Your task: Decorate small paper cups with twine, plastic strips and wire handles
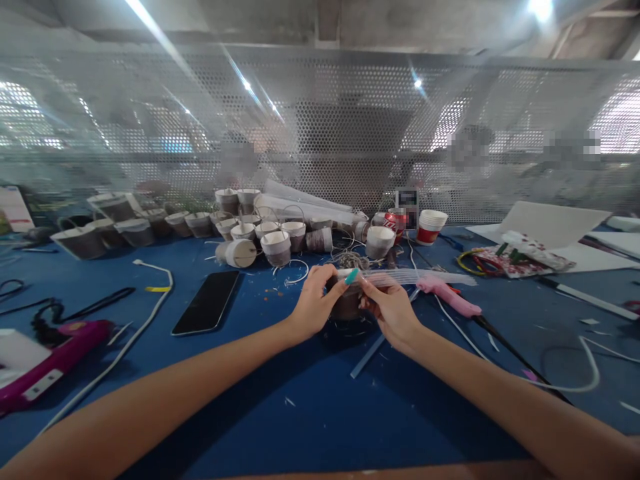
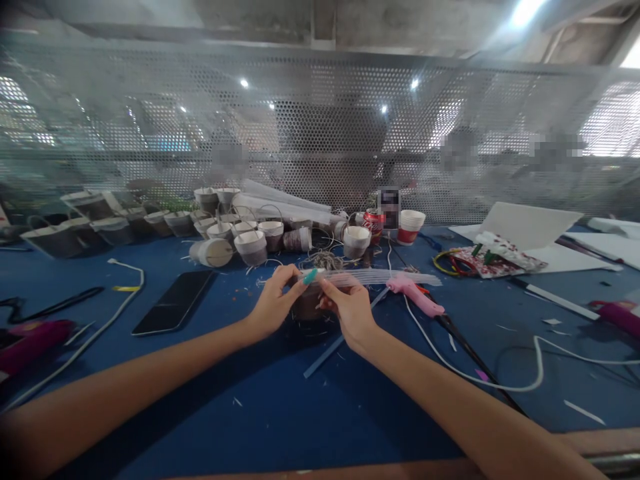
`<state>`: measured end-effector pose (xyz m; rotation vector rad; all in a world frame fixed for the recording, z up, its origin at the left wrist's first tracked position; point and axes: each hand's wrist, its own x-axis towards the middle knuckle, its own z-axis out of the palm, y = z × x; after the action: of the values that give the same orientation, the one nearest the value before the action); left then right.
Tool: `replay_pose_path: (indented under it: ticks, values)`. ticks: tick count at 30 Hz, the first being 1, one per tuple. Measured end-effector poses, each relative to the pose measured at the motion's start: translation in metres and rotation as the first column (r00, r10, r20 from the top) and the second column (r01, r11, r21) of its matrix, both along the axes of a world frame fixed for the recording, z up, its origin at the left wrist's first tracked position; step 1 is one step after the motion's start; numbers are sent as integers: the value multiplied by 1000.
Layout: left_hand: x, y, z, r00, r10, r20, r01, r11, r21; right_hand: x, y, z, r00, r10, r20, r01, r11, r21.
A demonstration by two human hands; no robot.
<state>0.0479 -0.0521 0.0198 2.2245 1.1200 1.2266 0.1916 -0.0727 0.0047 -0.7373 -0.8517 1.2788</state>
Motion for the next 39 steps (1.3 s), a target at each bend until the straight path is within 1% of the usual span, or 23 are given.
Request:
replay_pose_path:
  ticks: [6,12,19,26,29,33,36,39]
  values:
    - [0,-2,0,998,-59,5,59,998,30,-1,0,1,1000,-10,-11,10,1000,-19]
    - [1,-3,-2,999,0,-33,0,1000,9,-2,1,0,999,-30,-31,27,997,-75]
    - [1,-2,-3,999,-28,-15,28,1000,1,-1,0,0,1000,-9,-21,8,999,-42]
    - [-1,-1,-2,997,-81,20,81,997,-10,-2,-1,2,1000,-14,-7,13,999,-42]
    - [1,-1,-3,998,-60,16,61,998,-12,-2,-1,1,1000,-15,6,15,999,-46]
    - [3,-1,-3,1000,-10,29,10,1000,10,-2,-1,0,1000,-13,15,13,1000,-13]
    - [3,-2,-3,999,-15,39,14,1000,18,-3,-2,0,999,-10,31,9,1000,8]
    - [3,-3,-2,998,-29,49,27,999,38,-3,-2,0,999,4,48,-4,1000,0]
